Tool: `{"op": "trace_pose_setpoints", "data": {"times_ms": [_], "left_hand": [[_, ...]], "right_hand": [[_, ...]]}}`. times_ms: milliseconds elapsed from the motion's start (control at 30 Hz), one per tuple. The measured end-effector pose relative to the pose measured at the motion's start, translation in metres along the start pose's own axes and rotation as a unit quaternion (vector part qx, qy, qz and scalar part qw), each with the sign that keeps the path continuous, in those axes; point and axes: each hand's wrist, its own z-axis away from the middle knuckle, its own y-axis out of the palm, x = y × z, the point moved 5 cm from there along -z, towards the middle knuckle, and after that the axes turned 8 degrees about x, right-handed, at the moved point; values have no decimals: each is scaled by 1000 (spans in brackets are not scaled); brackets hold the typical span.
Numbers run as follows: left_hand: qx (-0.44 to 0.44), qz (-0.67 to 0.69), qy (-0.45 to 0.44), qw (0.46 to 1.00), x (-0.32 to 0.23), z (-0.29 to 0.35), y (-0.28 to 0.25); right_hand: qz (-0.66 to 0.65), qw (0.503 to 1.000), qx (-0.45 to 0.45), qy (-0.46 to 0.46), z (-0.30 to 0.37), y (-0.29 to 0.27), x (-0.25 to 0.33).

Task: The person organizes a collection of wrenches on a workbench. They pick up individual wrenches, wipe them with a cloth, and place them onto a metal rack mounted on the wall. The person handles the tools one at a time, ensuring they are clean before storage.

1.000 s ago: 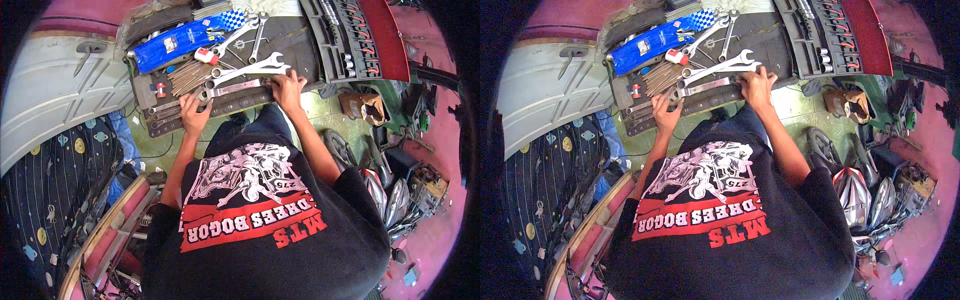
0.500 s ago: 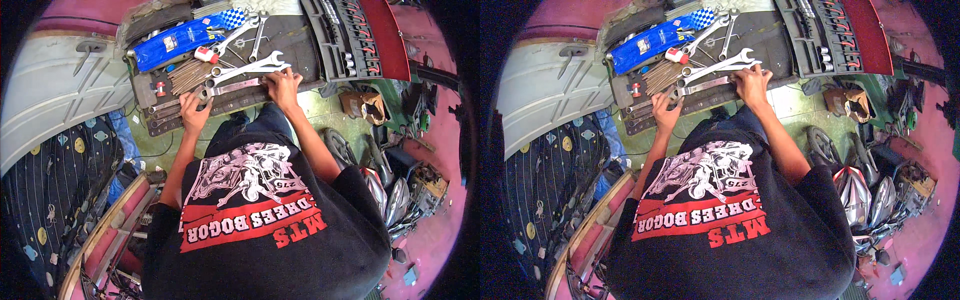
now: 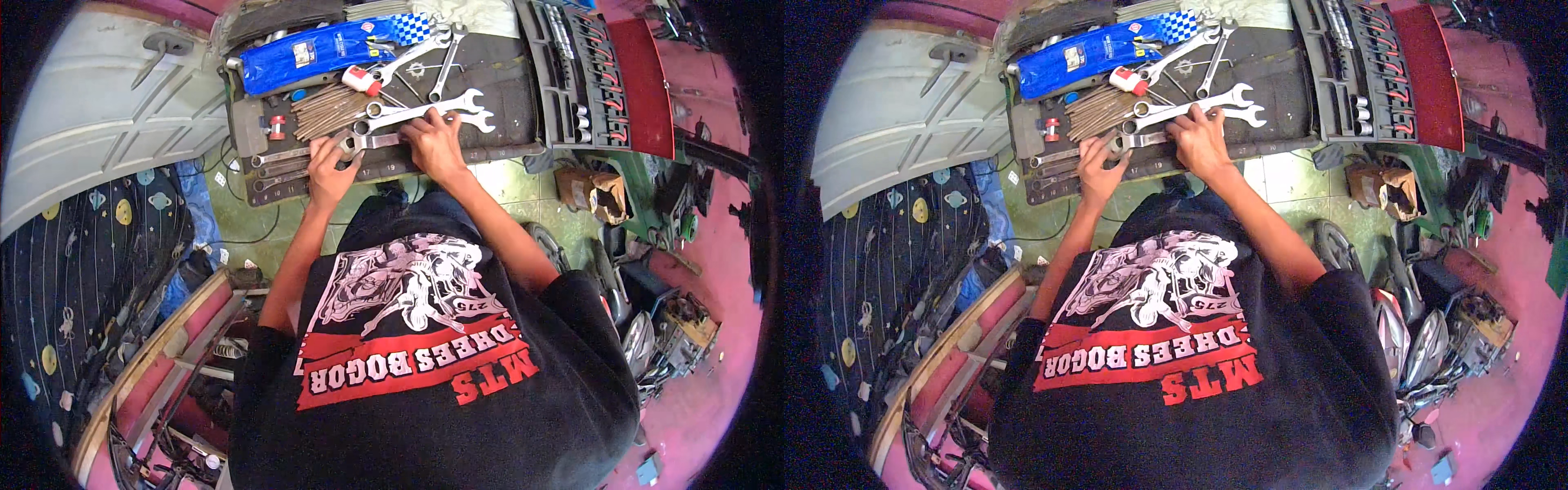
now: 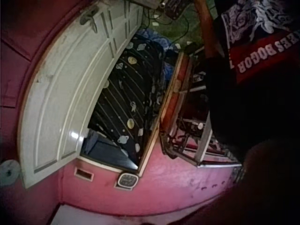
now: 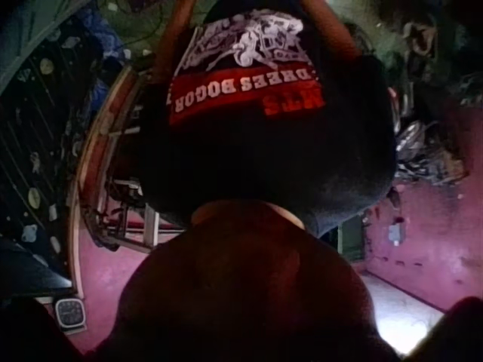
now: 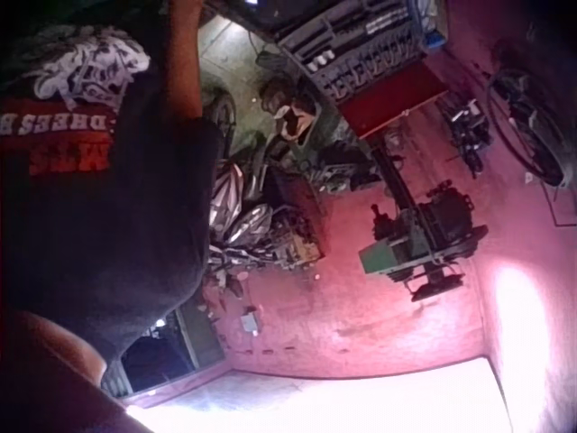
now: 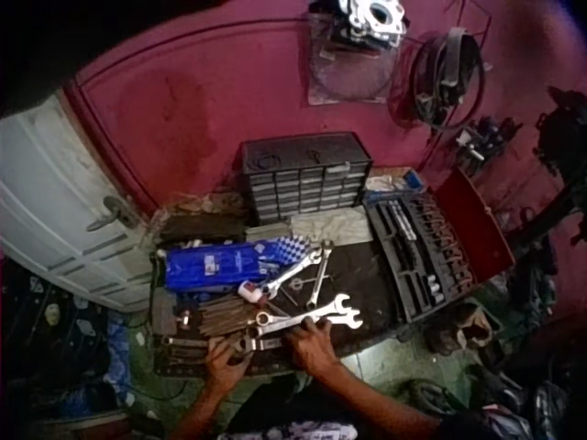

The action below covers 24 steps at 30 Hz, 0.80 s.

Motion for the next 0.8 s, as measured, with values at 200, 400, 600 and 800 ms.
{"op": "trace_pose_setpoints", "data": {"times_ms": [200, 400, 600, 800], "left_hand": [[-1, -12, 3, 1000, 2, 1, 1], [-16, -10, 4, 1000, 3, 4, 2], [-14, -18, -5, 1000, 1, 4, 2], [4, 4, -15, 1000, 2, 4, 0]], "right_hand": [[11, 996, 36, -84, -18, 14, 45], [12, 998, 8, -60, -5, 7, 30], [38, 999, -16, 3, 20, -13, -8], [29, 998, -33, 35, 30, -21, -21]]}}
